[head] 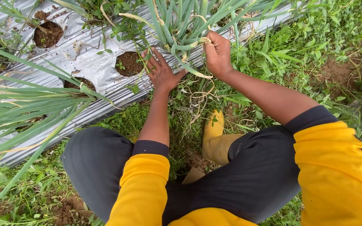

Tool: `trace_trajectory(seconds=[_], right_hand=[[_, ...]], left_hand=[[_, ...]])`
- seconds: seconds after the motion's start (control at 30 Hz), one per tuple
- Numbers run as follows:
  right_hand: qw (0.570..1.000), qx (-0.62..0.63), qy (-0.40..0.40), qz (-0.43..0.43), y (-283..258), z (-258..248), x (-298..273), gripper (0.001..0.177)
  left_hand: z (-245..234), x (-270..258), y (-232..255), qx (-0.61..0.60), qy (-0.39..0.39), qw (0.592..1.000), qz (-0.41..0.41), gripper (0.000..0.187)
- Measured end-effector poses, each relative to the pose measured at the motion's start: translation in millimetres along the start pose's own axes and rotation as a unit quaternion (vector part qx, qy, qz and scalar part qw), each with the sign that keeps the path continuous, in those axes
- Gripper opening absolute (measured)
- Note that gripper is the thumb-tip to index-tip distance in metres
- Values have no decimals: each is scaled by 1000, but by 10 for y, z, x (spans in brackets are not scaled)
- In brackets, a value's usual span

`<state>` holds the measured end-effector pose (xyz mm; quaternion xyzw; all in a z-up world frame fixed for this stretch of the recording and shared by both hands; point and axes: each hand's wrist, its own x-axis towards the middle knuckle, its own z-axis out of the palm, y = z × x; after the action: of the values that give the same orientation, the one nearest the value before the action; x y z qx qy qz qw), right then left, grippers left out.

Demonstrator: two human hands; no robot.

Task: The person sits cross-legged in a garden and removes weeds by hand from around onion plants growing in a plastic-covered bed. They pull small weeds from the soil and plastic mulch, discarding them to the side.

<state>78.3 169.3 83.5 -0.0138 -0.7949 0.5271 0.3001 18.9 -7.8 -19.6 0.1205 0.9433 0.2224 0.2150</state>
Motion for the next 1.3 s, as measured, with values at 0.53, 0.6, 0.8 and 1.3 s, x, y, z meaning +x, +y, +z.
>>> trace_trajectory(seconds=[0.53, 0.6, 0.8, 1.3], right_hand=[[994, -97, -52, -1, -142, -4, -6, 18], [991, -118, -68, -13, -182, 3, -27, 17], [960, -255, -93, 68, -51, 49, -59, 31], [985, -110, -123, -56, -347, 30, 32, 28]], left_hand=[[-35, -18, 24, -22, -33, 999, -13, 144], [-26, -19, 14, -23, -33, 999, -11, 143], [-92, -52, 49, -15, -30, 999, -14, 145], [-89, -59, 42, -21, -18, 1000, -5, 147]])
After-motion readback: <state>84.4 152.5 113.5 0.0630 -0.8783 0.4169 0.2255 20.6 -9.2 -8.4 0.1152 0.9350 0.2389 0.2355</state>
